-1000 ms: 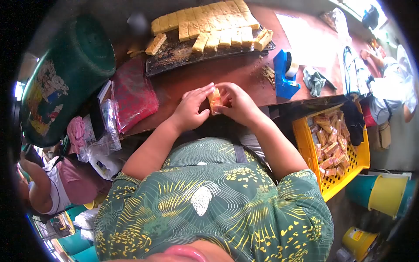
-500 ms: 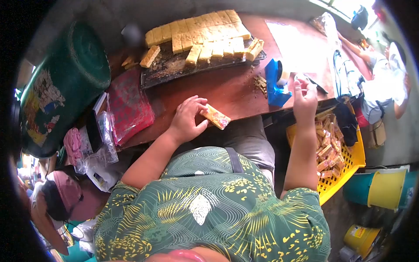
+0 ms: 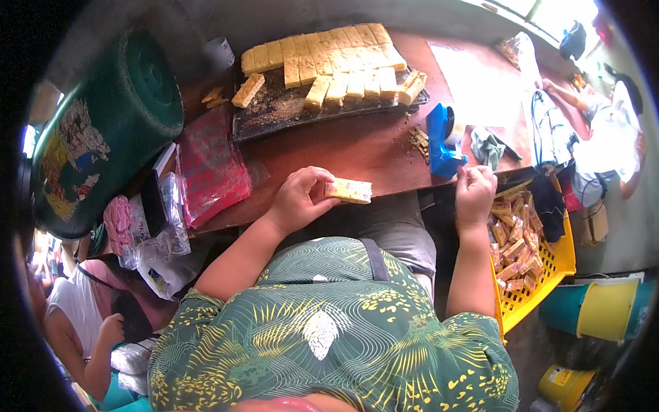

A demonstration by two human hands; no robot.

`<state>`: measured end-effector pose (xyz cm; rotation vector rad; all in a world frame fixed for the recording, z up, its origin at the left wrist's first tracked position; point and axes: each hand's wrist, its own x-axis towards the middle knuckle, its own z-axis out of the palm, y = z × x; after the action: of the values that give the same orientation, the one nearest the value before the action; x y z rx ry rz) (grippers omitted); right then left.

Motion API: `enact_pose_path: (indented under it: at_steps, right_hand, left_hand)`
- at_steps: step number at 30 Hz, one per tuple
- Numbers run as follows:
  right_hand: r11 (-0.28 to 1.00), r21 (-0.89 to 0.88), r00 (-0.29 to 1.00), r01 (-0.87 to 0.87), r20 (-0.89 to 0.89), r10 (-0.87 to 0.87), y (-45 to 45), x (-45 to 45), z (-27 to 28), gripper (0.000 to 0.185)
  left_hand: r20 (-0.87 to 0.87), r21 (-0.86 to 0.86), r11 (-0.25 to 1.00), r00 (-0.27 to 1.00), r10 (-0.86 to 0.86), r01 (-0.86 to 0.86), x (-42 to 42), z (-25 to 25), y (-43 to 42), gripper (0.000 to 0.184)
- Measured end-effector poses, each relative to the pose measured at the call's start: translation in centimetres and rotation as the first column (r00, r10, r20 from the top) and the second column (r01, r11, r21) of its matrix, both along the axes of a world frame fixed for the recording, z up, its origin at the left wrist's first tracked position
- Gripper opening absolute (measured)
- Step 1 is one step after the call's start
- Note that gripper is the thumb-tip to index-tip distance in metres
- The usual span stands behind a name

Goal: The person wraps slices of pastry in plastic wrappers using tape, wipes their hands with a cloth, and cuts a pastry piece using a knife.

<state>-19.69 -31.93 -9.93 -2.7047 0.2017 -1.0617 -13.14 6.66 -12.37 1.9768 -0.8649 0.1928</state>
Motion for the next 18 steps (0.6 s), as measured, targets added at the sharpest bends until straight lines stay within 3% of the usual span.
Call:
enact_pose_path:
  at_steps: [3,5,8,11,13,16,18]
  right_hand:
    - [0.992,0.118,0.994,-0.041,-0.1,0.053,-0.7,-0.3,-0.4,0.027]
    - [0.929,0.33,0.951,-0.166,-0.197,0.24,1.3,0.2,-0.3,0.027]
    - [0.758,0.542,0.749,-0.362,-0.316,0.583,7.4,1.7,2.2,0.028]
    - [0.566,0.653,0.524,-0.503,-0.289,0.801,14.6,2.9,4.2,0.029]
    - [0.545,0.67,0.43,-0.504,-0.353,0.831,17.7,3.3,5.8,0.028]
    - [0.672,0.504,0.463,-0.544,-0.488,0.74,18.0,5.1,3.8,0.034]
    - [0.78,0.399,0.521,-0.482,-0.585,0.622,17.1,5.3,3.9,0.041]
  left_hand:
    - [-0.037,-0.047,0.998,0.998,-0.049,0.047,0.1,-0.1,0.1,0.038]
    - [-0.054,-0.081,0.994,0.995,-0.08,0.075,0.0,-0.2,0.0,0.037]
    - [0.086,-0.099,0.993,0.994,-0.062,0.07,0.0,-0.7,-0.1,0.037]
    - [0.134,-0.079,0.996,0.991,-0.024,0.035,-0.3,-0.6,0.0,0.037]
    - [0.198,-0.087,0.996,0.98,0.014,0.003,-0.4,-1.0,-0.1,0.038]
    - [0.167,-0.091,0.996,0.986,0.02,-0.005,-0.6,-0.5,0.1,0.039]
    - [0.143,-0.097,0.995,0.99,-0.006,0.02,-0.7,-0.3,0.1,0.04]
